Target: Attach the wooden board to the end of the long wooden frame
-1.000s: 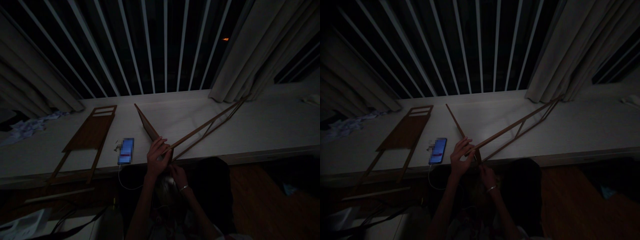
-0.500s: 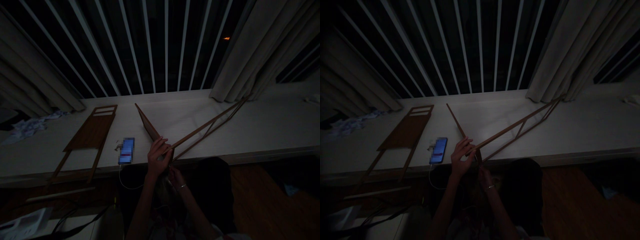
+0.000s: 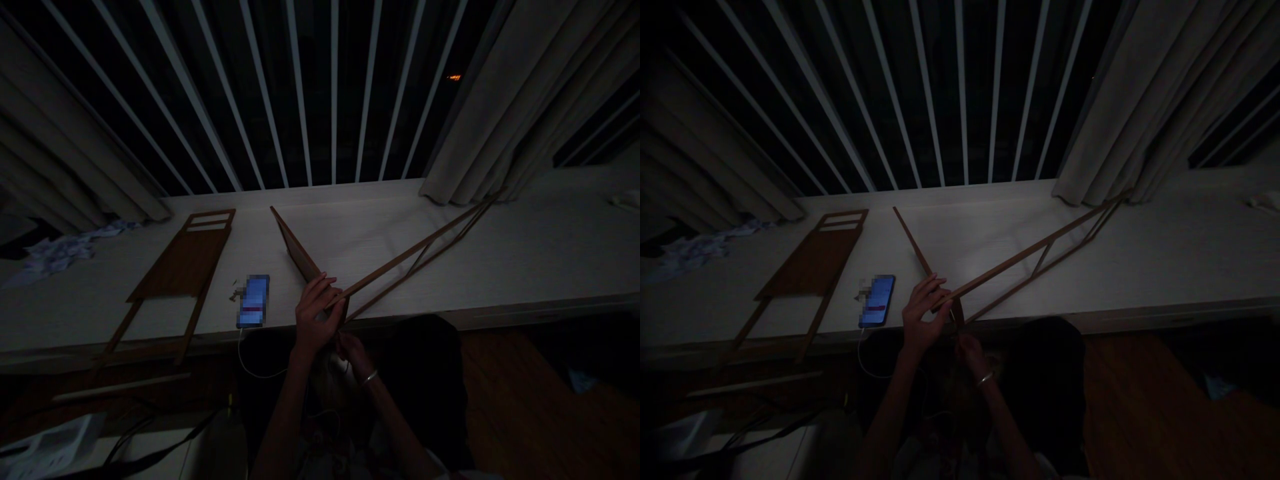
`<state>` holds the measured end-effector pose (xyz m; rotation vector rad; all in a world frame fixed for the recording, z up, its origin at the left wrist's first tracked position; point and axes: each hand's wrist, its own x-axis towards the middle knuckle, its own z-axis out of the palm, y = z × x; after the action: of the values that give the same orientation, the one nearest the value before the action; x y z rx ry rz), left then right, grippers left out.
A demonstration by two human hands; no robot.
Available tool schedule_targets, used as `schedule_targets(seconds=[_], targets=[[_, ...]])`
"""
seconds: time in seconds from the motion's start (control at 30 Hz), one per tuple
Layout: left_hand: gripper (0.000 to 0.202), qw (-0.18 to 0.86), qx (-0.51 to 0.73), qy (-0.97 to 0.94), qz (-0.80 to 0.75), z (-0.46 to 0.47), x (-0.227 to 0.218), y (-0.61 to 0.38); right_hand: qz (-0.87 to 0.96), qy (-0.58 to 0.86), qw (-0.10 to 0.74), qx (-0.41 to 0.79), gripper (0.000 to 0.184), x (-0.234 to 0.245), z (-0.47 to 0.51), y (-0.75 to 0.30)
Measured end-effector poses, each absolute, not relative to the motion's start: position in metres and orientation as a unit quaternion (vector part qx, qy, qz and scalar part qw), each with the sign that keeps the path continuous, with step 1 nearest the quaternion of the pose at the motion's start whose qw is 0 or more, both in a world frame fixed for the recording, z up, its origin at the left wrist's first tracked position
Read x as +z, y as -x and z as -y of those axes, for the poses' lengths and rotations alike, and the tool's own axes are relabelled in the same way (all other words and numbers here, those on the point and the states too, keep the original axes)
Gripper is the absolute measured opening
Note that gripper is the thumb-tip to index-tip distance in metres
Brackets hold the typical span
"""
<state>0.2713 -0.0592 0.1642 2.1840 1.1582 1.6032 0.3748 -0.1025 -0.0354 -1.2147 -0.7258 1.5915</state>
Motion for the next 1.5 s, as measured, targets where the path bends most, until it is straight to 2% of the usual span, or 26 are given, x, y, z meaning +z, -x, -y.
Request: schedule_targets(seconds=[0.13,0.27,0.4,0.57,0.7,0.83,1.03,1.27,1.5], targets=[[0.016,0.093,0.535,-0.742,-0.393,0.059,0.164,-0.271,0.437,0.613,0.452,0.478,0.043,-0.029,0.109,-0.378],[0.014,0.092,0.543,-0.737,-0.392,0.059,0.163,-0.271,0.552,0.700,0.338,0.301,0.034,-0.021,0.115,-0.384],[0.014,0.096,0.542,-0.737,-0.393,0.059,0.162,-0.271,0.622,0.712,0.247,0.213,0.031,-0.018,0.115,-0.385],[0.016,0.100,0.544,-0.737,-0.389,0.058,0.162,-0.271,0.659,0.708,0.220,0.127,0.032,-0.015,0.112,-0.383],[0.013,0.099,0.546,-0.735,-0.390,0.059,0.162,-0.271,0.651,0.709,0.254,0.093,0.032,-0.013,0.112,-0.384],[0.014,0.097,0.545,-0.735,-0.392,0.059,0.161,-0.272,0.639,0.695,0.312,0.104,0.032,-0.015,0.114,-0.385],[0.014,0.095,0.545,-0.735,-0.391,0.059,0.162,-0.271,0.606,0.673,0.383,0.183,0.032,-0.020,0.117,-0.381],[0.015,0.100,0.539,-0.738,-0.394,0.059,0.164,-0.271,0.448,0.661,0.488,0.353,0.033,-0.024,0.116,-0.366],[0.014,0.099,0.543,-0.735,-0.395,0.059,0.163,-0.272,0.237,0.562,0.561,0.559,0.032,-0.028,0.107,-0.362]])
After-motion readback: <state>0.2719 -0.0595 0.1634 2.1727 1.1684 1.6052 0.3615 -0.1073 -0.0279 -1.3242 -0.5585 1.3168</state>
